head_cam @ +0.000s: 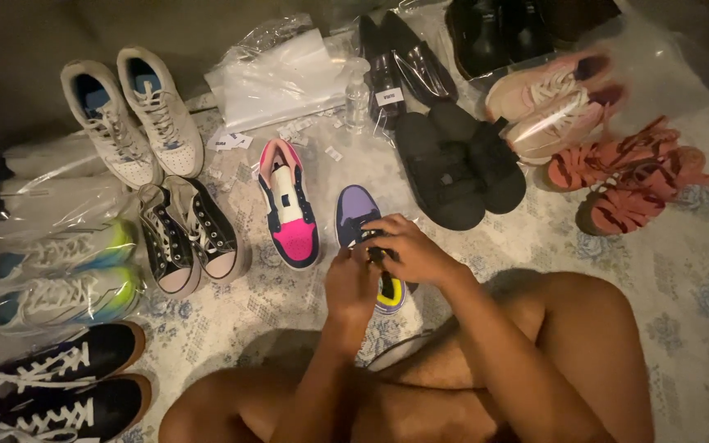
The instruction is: A person sits on the floor and organizes several pairs of shoes, including sneakers and boots. They are seen inspecting the shoes, adjusting the laces, and arranging them on a mat.
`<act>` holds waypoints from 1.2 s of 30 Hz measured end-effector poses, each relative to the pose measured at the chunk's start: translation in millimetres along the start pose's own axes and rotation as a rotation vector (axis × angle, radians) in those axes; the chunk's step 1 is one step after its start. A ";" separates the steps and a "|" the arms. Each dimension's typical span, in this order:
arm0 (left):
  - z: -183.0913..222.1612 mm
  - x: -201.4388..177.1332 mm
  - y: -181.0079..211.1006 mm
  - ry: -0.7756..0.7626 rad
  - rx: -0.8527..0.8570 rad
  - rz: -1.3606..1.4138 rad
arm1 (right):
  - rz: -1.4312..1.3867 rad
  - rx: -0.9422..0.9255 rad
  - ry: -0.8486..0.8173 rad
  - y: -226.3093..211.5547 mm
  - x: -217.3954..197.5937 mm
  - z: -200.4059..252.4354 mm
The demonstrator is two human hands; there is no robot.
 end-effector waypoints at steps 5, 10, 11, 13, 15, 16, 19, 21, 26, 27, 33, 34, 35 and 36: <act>-7.5 7.3 -35.7 -0.200 -0.135 0.055 | 0.260 0.055 -0.013 19.7 -3.7 1.7; -15.0 6.7 -58.8 -0.200 -0.308 0.642 | 0.172 0.108 -0.135 19.9 3.7 1.7; -18.1 5.9 -58.8 -0.219 -0.319 0.721 | 0.162 0.098 -0.171 18.1 8.7 1.9; -16.9 16.0 -71.2 -0.228 -0.337 0.815 | 0.182 0.102 -0.154 23.2 7.4 0.8; -18.8 21.0 -78.3 -0.232 -0.352 0.908 | 0.205 0.100 -0.137 25.8 2.9 0.1; -19.3 22.3 -80.1 -0.252 -0.363 0.909 | 0.237 0.110 -0.109 26.5 -2.0 0.4; -18.9 8.7 -75.1 -0.278 -0.415 0.914 | 0.218 0.120 -0.100 29.2 -4.0 3.6; -19.1 2.5 -72.7 -0.286 -0.453 0.918 | 0.170 0.122 -0.116 22.9 -3.4 4.2; -7.4 7.7 -86.1 -0.286 -0.666 0.962 | 0.193 0.169 -0.115 19.1 0.9 1.5; -4.5 16.6 -93.1 -0.282 -0.668 0.964 | 0.193 0.166 -0.118 27.9 7.4 5.2; 7.2 46.8 -113.8 -0.258 -0.700 1.039 | 0.344 0.219 0.039 43.9 5.1 8.4; 7.7 48.5 -114.6 -0.249 -0.687 1.053 | 0.366 0.222 0.058 46.0 3.5 7.6; 8.2 50.2 -115.5 -0.240 -0.674 1.067 | 0.388 0.225 0.078 48.1 2.1 6.7; 8.5 51.2 -116.1 -0.234 -0.675 1.071 | 0.391 0.219 0.074 34.4 -2.9 2.8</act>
Point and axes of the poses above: each hand's wrist, its own z-axis away from the middle knuckle, its own x-axis out of the palm, y = z × x, the point moved 10 cm from there along -z, towards the middle knuckle, and after that the axes turned 6 degrees about -z, right-handed, at the moved point
